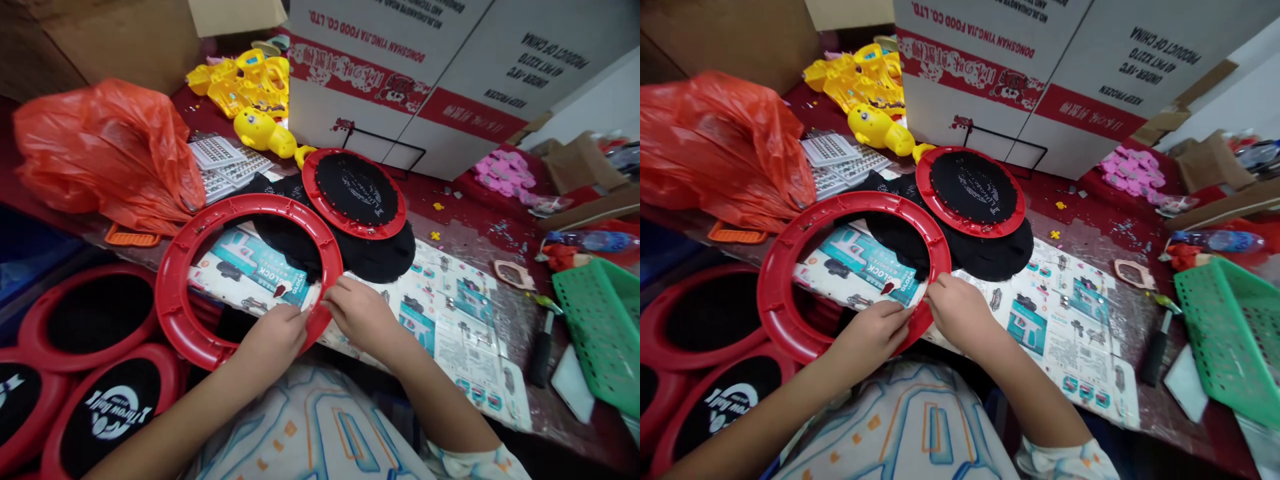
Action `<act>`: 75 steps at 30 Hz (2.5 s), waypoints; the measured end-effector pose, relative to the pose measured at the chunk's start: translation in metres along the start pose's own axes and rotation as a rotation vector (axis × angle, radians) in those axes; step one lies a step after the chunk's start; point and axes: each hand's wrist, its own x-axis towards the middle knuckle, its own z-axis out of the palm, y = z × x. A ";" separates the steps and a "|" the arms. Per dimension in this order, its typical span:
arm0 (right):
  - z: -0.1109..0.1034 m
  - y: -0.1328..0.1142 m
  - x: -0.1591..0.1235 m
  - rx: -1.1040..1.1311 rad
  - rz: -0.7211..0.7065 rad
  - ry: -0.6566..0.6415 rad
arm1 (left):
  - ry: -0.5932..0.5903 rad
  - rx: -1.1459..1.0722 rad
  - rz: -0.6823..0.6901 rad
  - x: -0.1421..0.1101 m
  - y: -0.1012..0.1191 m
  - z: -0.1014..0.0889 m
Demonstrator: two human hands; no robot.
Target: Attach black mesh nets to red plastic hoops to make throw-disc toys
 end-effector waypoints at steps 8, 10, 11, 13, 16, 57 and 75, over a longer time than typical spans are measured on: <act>0.010 0.007 0.011 0.117 0.006 0.022 | -0.049 -0.082 0.038 -0.005 -0.008 -0.007; 0.012 0.008 0.011 0.122 0.014 0.024 | -0.054 -0.092 -0.003 -0.004 -0.006 -0.010; 0.014 0.009 0.010 0.125 0.018 0.028 | -0.053 -0.094 -0.030 -0.003 -0.005 -0.012; 0.017 0.010 0.009 0.132 0.028 0.035 | -0.050 -0.097 -0.084 0.000 -0.002 -0.015; 0.023 0.010 0.008 0.138 0.043 0.043 | -0.037 -0.089 -0.138 0.008 0.005 -0.016; 0.015 0.025 0.015 0.396 -0.094 0.087 | -0.036 0.144 -0.014 0.001 -0.006 -0.011; 0.008 0.008 0.015 0.178 -0.107 -0.062 | -0.081 0.129 -0.069 0.000 -0.003 -0.007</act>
